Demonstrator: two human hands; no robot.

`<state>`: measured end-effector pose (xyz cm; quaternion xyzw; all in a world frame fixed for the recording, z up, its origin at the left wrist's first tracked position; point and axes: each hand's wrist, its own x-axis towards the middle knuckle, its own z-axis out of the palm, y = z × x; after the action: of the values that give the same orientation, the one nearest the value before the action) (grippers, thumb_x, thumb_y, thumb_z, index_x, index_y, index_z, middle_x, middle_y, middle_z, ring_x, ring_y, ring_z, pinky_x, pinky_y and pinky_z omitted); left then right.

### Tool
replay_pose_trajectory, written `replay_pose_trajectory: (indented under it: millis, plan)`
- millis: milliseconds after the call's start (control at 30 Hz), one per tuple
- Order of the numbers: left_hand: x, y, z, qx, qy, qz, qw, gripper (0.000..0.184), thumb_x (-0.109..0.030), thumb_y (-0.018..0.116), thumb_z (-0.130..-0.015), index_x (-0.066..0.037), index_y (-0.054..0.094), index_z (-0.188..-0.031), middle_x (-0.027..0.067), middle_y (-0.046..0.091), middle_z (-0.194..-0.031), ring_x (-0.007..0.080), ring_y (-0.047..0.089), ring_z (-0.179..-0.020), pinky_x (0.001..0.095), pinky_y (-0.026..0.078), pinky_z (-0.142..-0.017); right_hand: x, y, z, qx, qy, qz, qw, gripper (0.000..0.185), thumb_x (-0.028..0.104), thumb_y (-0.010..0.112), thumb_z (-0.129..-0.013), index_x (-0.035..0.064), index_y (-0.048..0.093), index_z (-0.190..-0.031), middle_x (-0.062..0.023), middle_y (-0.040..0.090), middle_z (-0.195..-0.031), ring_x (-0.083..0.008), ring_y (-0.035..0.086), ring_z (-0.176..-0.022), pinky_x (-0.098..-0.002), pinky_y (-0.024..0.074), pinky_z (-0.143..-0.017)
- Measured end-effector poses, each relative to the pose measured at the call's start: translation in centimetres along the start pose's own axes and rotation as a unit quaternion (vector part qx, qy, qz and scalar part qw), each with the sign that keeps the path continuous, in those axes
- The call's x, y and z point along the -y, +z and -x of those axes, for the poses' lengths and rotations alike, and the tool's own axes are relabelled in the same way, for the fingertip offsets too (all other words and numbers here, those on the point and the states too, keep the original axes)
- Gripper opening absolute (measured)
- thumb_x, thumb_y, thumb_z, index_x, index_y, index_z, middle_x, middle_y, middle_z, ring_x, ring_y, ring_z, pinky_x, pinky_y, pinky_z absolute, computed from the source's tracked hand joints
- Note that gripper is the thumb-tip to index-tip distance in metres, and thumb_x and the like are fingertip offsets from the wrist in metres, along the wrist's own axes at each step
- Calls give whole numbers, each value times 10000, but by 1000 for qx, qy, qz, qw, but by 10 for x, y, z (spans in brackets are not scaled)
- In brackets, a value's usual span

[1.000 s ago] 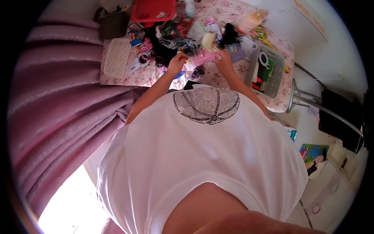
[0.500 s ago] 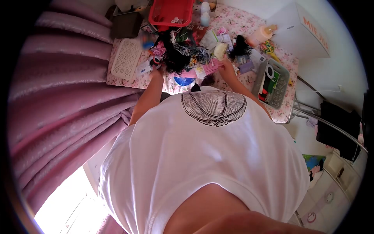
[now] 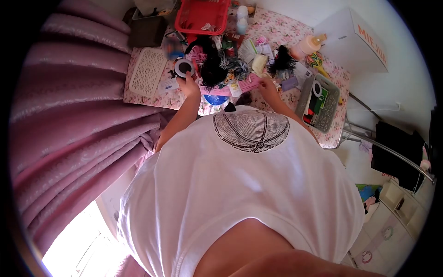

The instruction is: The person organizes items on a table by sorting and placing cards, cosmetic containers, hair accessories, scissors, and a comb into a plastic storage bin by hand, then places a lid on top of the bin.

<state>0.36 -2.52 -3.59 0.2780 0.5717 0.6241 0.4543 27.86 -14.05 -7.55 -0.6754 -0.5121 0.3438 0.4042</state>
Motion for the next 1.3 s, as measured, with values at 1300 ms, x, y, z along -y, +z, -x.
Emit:
replay_pose_trajectory:
  millis: [1300]
  plan:
    - [-3,181,182,576,-200,-92,788,243,-116,536,-797,-48,507,-1029,51,565,-920,117,541,-799,237,442,-674,68,-139,75,15,242,-421,874,337,218,555,-796,68,454,-1079,-29,521,-962,-112,527,-835,-254,479,-675]
